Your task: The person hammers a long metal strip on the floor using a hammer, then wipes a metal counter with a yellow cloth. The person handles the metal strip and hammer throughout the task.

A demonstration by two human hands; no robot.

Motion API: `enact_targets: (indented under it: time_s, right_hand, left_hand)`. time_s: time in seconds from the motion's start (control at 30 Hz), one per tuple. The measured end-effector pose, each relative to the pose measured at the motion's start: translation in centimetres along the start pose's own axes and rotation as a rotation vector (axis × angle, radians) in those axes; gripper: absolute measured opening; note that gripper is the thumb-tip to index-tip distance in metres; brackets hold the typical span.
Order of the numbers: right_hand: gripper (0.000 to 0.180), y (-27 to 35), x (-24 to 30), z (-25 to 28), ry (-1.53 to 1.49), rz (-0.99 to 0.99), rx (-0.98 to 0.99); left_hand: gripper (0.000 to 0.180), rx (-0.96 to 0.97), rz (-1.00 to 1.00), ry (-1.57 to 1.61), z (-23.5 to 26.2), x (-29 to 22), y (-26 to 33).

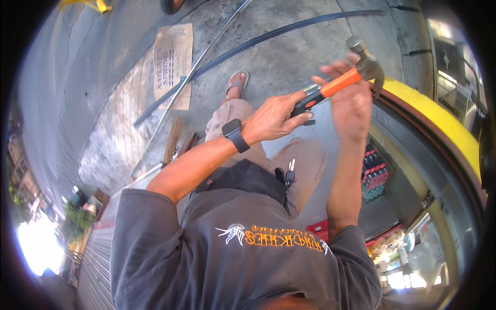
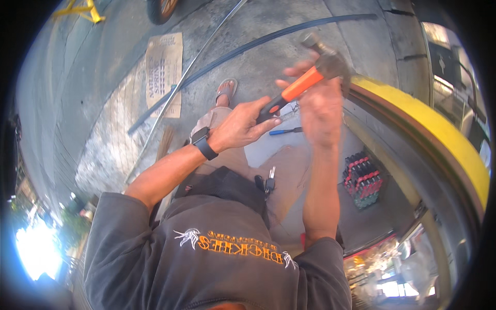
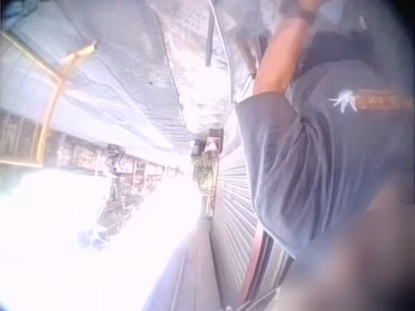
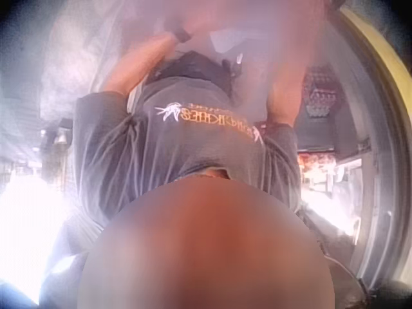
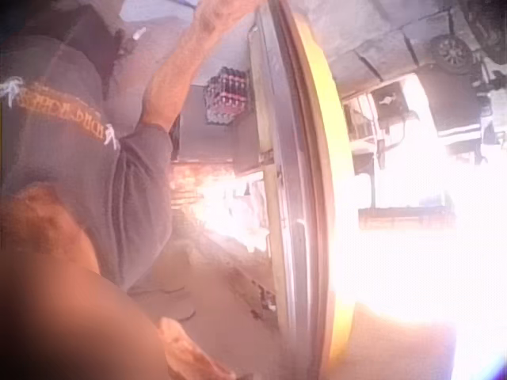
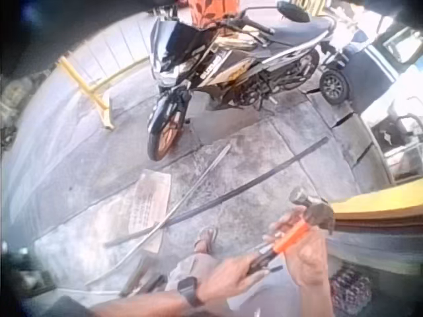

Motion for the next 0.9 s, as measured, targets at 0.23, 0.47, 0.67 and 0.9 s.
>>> enact_targets:
  time_s: [0.23,0.47,0.67,0.9]
  right_hand:
    - [0.020,-7.1,-6.6,-1.2,0.631,-0.155,0.107]
    - [0.029,-23.1,-16.8,11.1,1.477,-0.067,0.090]
    - [0.040,-28.6,-30.9,20.5,1.899,-0.124,0.390]
    - [0.044,-34.1,-41.5,30.4,2.232,-0.435,0.765]
  left_hand:
    - [0.059,-0.124,0.045,-0.254,6.2,5.0,-0.6]
    - [0.051,-0.579,0.670,-0.470,17.7,26.1,10.6]
    - [0.054,-0.503,0.880,-0.741,22.5,48.0,17.6]
    - [0.062,-0.557,1.056,-0.740,26.2,64.2,16.3]
Point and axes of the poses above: each hand's wrist, its own y-axis away from the middle knuckle, its own z-axis out of the back of the hand, x = y × z, the point moved 5 cm from there along -y, towards the middle knuckle, and after that the axes turned 6 degrees about -x, right-handed, at the moved point
